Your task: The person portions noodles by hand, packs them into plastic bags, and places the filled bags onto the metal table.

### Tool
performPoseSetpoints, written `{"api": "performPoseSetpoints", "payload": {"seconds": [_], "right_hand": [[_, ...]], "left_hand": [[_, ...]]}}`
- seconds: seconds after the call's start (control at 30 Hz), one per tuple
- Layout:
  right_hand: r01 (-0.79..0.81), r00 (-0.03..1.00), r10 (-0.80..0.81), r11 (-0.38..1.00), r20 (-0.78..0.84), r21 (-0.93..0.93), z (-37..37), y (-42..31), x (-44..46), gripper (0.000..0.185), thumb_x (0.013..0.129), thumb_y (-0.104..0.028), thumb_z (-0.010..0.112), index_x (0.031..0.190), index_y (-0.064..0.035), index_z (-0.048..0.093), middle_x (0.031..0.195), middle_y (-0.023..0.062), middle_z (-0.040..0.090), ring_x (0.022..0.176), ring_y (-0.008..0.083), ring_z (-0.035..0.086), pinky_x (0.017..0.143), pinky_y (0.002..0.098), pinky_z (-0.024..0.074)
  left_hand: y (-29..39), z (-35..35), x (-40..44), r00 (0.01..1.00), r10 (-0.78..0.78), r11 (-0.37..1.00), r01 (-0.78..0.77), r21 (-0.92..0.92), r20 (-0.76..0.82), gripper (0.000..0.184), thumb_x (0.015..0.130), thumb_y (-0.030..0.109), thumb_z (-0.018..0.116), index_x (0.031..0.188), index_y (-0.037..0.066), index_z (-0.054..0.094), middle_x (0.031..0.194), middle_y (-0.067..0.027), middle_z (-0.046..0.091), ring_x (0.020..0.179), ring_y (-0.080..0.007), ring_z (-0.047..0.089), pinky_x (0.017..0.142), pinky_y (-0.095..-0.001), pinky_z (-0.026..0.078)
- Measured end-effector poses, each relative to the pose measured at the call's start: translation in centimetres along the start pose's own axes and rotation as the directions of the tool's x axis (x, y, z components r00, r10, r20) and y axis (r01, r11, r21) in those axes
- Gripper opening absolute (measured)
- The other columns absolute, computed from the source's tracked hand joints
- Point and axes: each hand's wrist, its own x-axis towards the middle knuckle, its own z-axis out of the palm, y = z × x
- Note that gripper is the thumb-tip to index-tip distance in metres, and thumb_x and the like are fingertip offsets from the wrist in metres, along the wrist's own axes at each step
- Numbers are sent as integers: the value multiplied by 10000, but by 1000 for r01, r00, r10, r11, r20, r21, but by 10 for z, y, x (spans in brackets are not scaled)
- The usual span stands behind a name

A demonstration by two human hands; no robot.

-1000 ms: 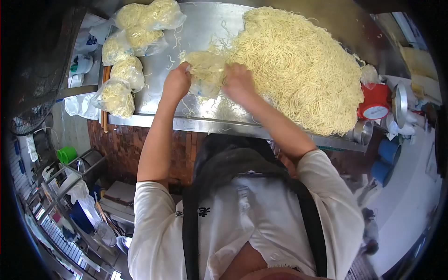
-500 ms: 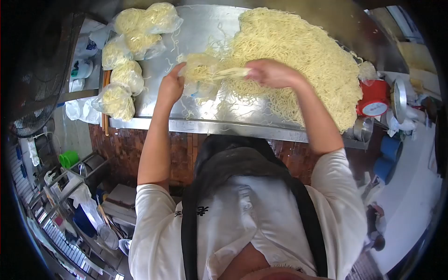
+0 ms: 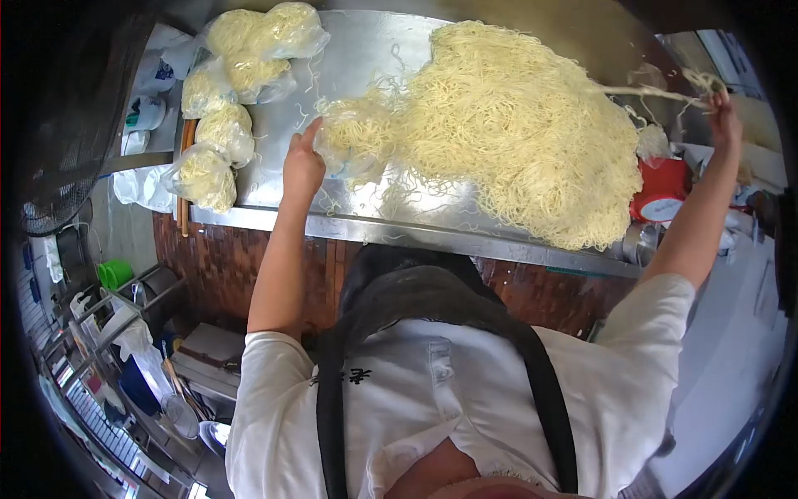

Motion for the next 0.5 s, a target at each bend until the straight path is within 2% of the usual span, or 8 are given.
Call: {"api": "performPoseSetpoints", "payload": {"seconds": [0.1, 0.17, 0.23, 0.3, 0.37, 0.43, 0.47, 0.5], "right_hand": [[20, 1000, -17, 851, 12, -525, -89, 117, 95, 275, 906, -303, 565, 914, -68, 707, 893, 98, 674, 875, 235, 617, 780, 340, 472], [167, 981, 62, 227, 186, -959, -53, 168, 86, 280, 871, -310, 598, 881, -66, 735, 930, 147, 711, 902, 287, 660, 782, 389, 501], [282, 950, 178, -122, 258, -952, 97, 156, -21, 335, 867, -330, 616, 995, -37, 715, 1015, 179, 704, 918, 333, 678, 790, 444, 527], [446, 864, 191, 144, 467, -884, 246, 140, -164, 423, 857, -283, 647, 1198, -38, 587, 1164, 198, 643, 1037, 353, 632, 874, 454, 506], [517, 735, 127, 531, 666, -671, 379, 128, -306, 738, 841, -169, 690, 1488, -69, 349, 1379, 205, 528, 1259, 345, 521, 1035, 418, 438], [726, 557, 112, 417, 823, -547, 462, 144, -390, 700, 821, -187, 724, 1426, -17, 416, 1497, 220, 379, 1429, 322, 302, 1174, 399, 254], [809, 517, -162, 413, 840, -418, 487, 180, -410, 569, 861, -168, 667, 1370, -5, 471, 1397, 243, 474, 1335, 354, 432, 1092, 400, 366], [729, 490, 29, 535, 872, -427, 515, 191, -408, 526, 854, -154, 651, 1336, -6, 500, 1298, 250, 542, 1238, 369, 509, 1026, 420, 419]], "left_hand": [[-7, 6, -5, 992, -100, 994, 96, -57, -76, 672, 777, -86, 529, 1411, 115, 435, 939, -215, 582, 852, -380, 625, 762, -444, 522], [-11, 9, -8, 952, -285, 937, 254, -239, -106, 576, 816, -74, 543, 1367, 59, 441, 926, -189, 592, 810, -329, 648, 708, -413, 543], [-5, 15, -8, 834, -534, 588, 482, -650, 136, 449, 868, -36, 558, 1299, 34, 451, 922, -160, 604, 762, -266, 654, 648, -378, 554], [9, 21, -11, 740, -594, 178, 503, -846, 315, 200, 957, 76, 565, 1143, 38, 504, 848, -81, 603, 672, -180, 641, 562, -334, 559], [10, 31, -8, 753, -559, 43, 443, -896, 346, 162, 971, 99, 546, 1118, 34, 522, 783, -55, 570, 637, -178, 618, 575, -343, 567], [36, 26, 5, 739, -600, -26, 366, -930, 307, 149, 1007, 152, 496, 1046, 21, 554, 683, -12, 489, 542, -156, 534, 521, -329, 524], [45, 19, 11, 785, -563, 29, 332, -943, 259, 155, 1010, 156, 490, 1038, 18, 556, 675, -10, 482, 531, -147, 516, 503, -323, 499], [50, 14, 20, 828, -521, 81, 289, -954, 207, 163, 1014, 159, 483, 1030, 15, 559, 667, -7, 475, 520, -139, 497, 485, -317, 474]]}}
